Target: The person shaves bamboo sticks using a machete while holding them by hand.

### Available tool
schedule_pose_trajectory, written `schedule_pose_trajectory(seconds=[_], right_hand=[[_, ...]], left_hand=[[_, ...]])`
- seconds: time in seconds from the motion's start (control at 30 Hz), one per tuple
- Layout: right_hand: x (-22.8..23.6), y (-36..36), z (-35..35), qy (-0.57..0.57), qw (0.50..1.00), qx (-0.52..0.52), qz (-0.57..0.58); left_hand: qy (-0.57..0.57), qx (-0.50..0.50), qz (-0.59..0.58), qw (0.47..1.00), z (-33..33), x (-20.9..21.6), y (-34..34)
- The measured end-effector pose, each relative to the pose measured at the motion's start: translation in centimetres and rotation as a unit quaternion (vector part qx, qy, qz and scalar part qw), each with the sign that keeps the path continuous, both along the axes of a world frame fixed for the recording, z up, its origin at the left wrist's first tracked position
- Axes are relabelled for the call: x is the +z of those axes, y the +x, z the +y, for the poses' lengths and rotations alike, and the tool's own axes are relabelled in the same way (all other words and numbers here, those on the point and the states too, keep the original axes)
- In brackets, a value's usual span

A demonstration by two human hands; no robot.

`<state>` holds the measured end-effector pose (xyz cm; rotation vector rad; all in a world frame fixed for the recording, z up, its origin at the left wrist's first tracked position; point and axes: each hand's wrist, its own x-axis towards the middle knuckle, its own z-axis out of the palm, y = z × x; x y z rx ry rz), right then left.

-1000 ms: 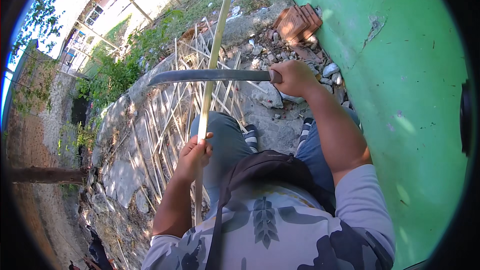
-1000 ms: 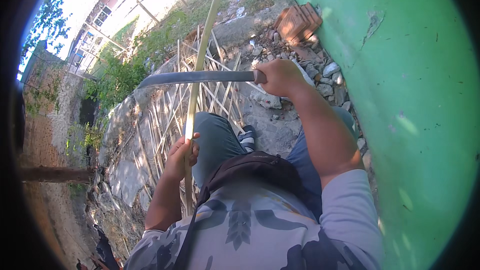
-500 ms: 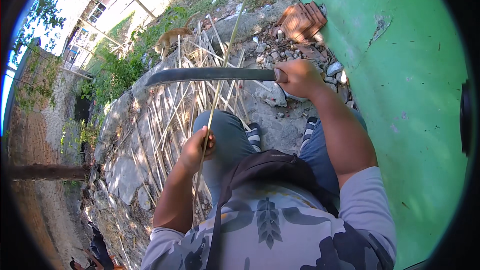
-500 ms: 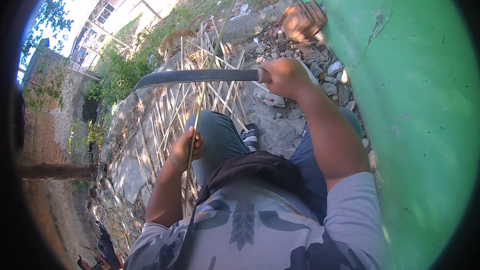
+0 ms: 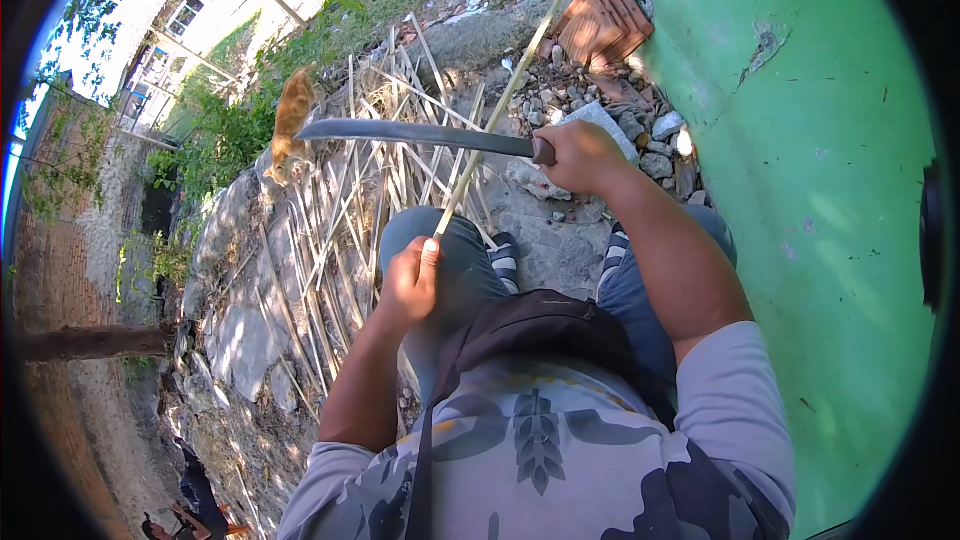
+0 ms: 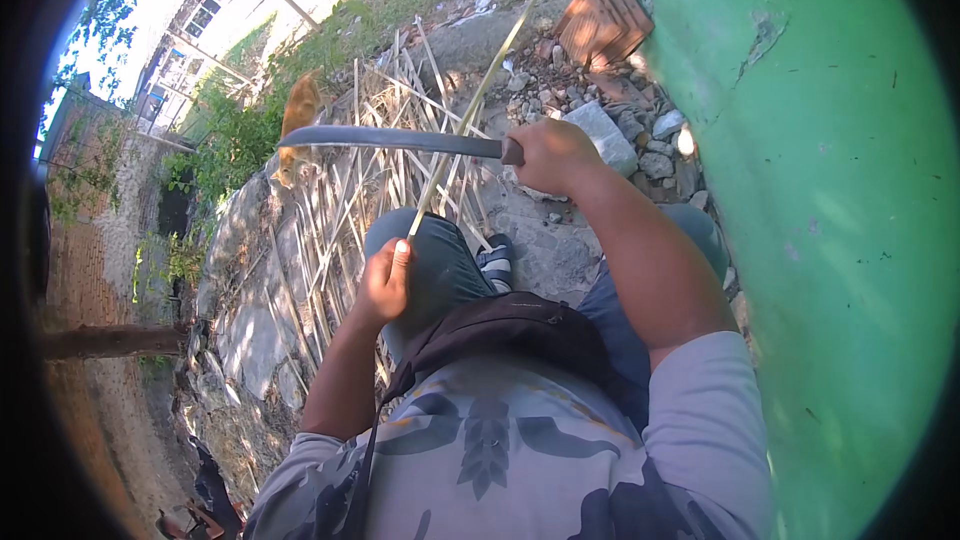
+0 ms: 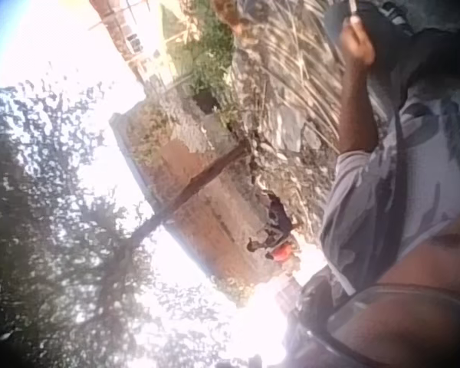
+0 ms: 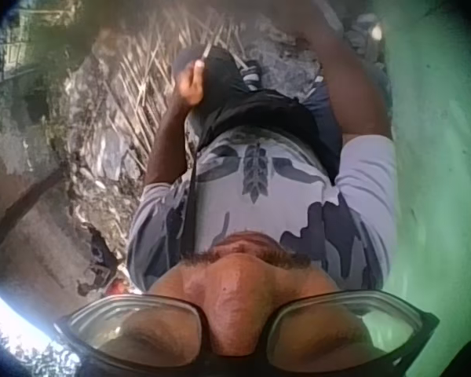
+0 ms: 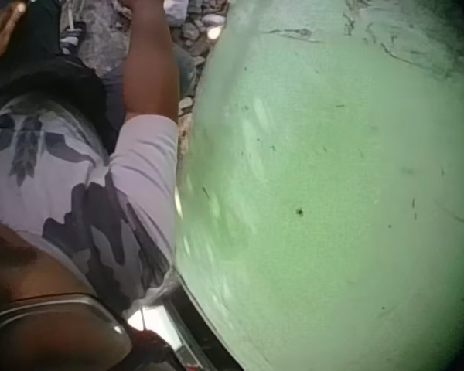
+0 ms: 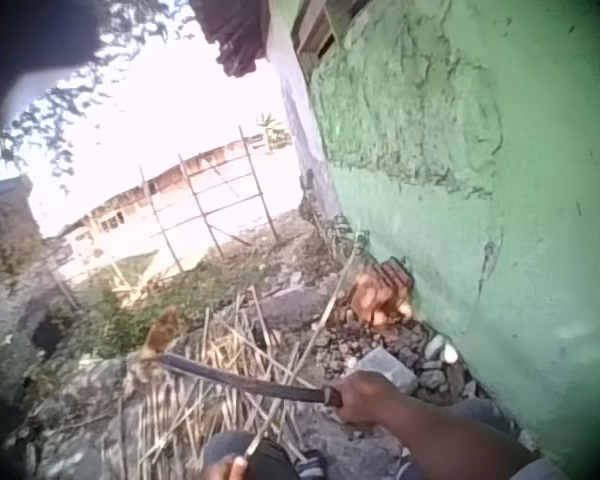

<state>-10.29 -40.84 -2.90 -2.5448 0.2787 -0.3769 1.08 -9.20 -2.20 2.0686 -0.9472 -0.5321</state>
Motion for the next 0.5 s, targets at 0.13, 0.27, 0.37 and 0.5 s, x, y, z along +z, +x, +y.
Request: schedule_pose_trajectory(seconds=[0.13, 0.27, 0.37, 0.5], right_hand=[[-0.3, 0.9, 0.4, 0.009, 0.997, -0.074, -0.023], [-0.3, 1.2, 2.4, -0.061, 0.998, 0.019, 0.001], [-0.7, 1.5, 1.2, -0.056, 0.997, 0.033, 0.037], [-2.5, 1.9, -0.8, 0.098, 0.992, -0.071, 0.017]], left_hand=[[-0.025, 0.013, 0.014, 0.999, -0.1, -0.7, 0.4], [0.015, 0.029, 0.057, 0.998, 0.0, 0.0, -0.2], [0.081, 0.016, 0.130, 0.988, -0.1, 0.7, 0.3], [0.097, 0.009, 0.139, 0.986, -0.8, 0.5, 0.8]])
